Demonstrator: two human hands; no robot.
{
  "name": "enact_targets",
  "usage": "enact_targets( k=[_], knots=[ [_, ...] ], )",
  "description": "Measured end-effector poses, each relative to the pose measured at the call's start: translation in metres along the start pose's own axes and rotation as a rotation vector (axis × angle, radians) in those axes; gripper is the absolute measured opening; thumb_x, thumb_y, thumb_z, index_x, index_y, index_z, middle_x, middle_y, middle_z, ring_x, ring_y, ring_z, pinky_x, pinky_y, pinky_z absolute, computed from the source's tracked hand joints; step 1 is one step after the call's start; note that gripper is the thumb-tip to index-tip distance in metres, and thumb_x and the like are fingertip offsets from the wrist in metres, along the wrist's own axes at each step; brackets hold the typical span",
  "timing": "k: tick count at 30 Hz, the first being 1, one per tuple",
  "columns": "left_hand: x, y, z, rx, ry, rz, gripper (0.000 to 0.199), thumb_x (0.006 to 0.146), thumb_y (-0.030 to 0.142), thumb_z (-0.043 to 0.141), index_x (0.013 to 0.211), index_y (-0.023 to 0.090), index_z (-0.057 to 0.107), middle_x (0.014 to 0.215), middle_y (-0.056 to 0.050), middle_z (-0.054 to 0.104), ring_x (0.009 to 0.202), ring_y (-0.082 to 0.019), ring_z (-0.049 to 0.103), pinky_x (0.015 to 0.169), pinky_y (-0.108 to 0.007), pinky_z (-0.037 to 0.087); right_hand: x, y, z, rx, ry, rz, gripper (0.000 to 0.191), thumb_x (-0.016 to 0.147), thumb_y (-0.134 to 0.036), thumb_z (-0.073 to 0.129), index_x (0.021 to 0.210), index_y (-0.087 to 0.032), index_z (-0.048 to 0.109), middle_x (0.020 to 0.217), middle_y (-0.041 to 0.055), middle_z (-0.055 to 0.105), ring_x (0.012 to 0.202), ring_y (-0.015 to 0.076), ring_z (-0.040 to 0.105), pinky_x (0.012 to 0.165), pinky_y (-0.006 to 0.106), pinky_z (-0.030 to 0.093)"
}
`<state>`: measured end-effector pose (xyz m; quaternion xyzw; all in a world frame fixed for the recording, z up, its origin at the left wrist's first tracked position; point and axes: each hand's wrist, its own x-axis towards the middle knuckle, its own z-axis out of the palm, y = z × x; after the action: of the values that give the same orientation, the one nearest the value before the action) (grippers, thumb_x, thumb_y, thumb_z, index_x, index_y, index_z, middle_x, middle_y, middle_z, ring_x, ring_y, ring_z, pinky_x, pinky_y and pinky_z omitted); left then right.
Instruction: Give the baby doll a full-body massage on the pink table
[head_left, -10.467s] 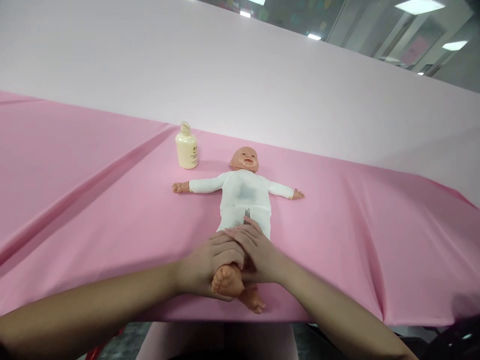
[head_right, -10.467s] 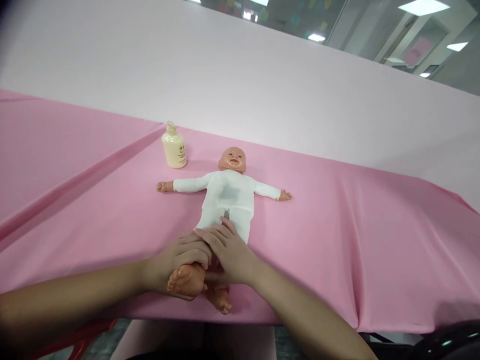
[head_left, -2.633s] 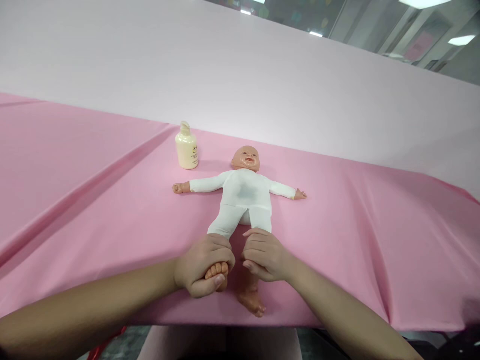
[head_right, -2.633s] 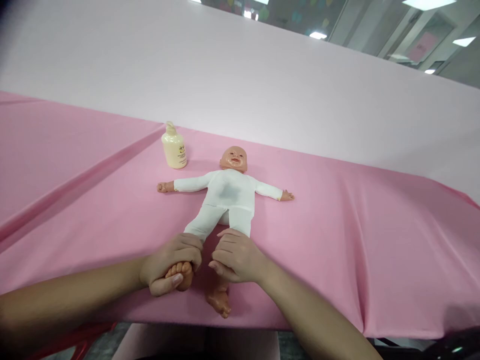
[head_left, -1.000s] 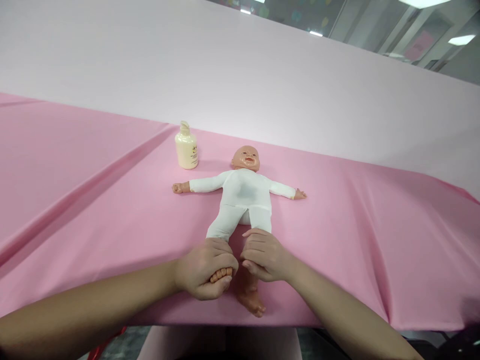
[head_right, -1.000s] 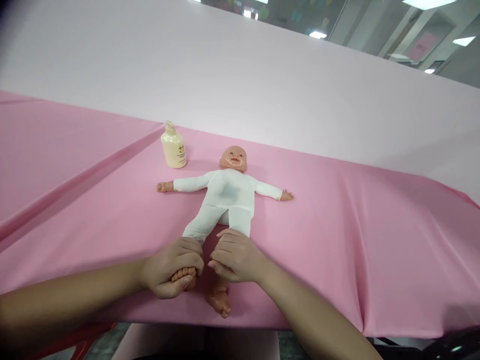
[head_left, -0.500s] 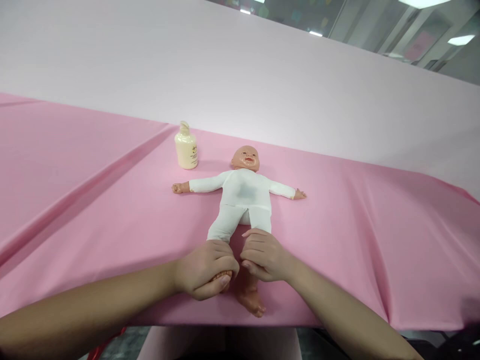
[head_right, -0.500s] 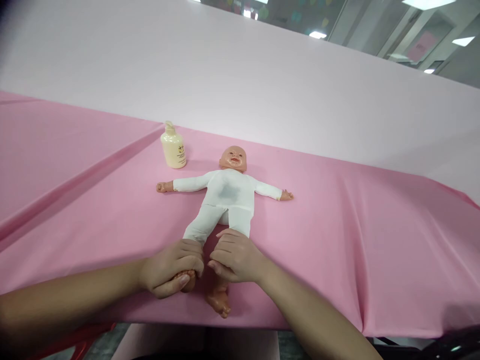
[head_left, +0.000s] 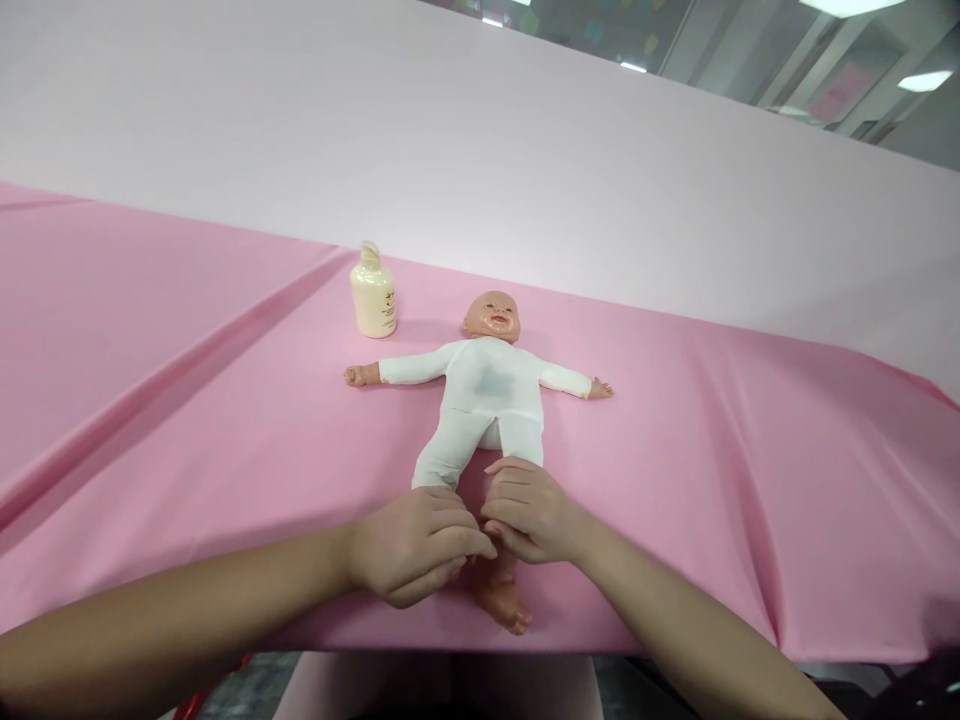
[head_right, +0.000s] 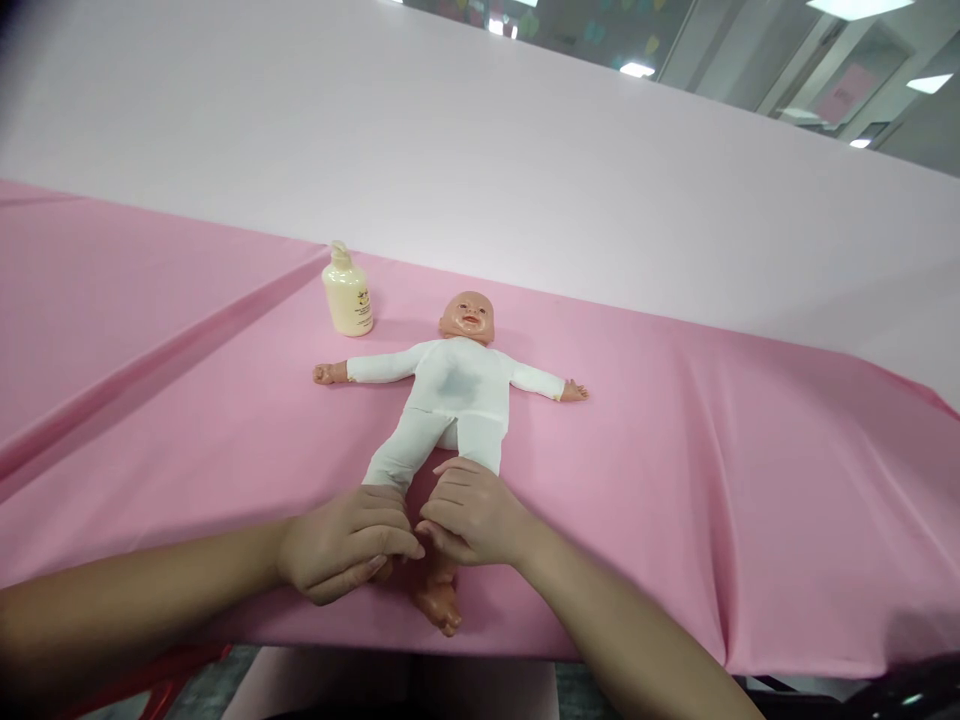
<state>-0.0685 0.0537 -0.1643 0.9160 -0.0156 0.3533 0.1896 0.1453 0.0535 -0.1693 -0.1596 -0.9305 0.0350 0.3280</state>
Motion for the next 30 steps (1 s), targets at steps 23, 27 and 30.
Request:
enact_targets(
  k=[23,27,30],
  knots=[
    [0.0092,0.0068,0.0001,-0.064,0.018,0.132,0.033,0.096,0.018,0.021,0.110,0.014,0.051,0.081,-0.010,0.062,0.077,-0.019,0.057,0.074,-0.029,0.050,0.0019,0.0023,0.0025,0.020,-0.069,-0.001,0.032,0.100,-0.026,0.037,0.078,-0.017,0.059,0.065,0.0008,0.059,0.068,0.0145,0.053,0.083,0.036,0.047],
    [0.0080,0.0068,-0.0010,-0.063,0.021,0.139,0.032,0.096,0.023,0.022,0.104,0.016,0.053,0.081,-0.010,0.061,0.074,-0.019,0.053,0.075,-0.031,0.049,0.0001,0.0027,0.0038,0.049,-0.123,0.024,0.031,0.098,-0.026,0.039,0.080,-0.016,0.061,0.067,0.0018,0.059,0.070,0.0154,0.053,0.082,0.036,0.046],
    [0.0065,0.0081,-0.0017,-0.018,0.006,0.145,0.030,0.095,0.022,0.026,0.100,0.017,0.055,0.084,-0.009,0.062,0.076,-0.019,0.052,0.075,-0.032,0.048,-0.0017,0.0028,0.0040,0.049,-0.219,0.068,0.029,0.097,-0.026,0.041,0.079,-0.016,0.062,0.067,0.0023,0.058,0.072,0.0162,0.052,0.082,0.037,0.044]
  ],
)
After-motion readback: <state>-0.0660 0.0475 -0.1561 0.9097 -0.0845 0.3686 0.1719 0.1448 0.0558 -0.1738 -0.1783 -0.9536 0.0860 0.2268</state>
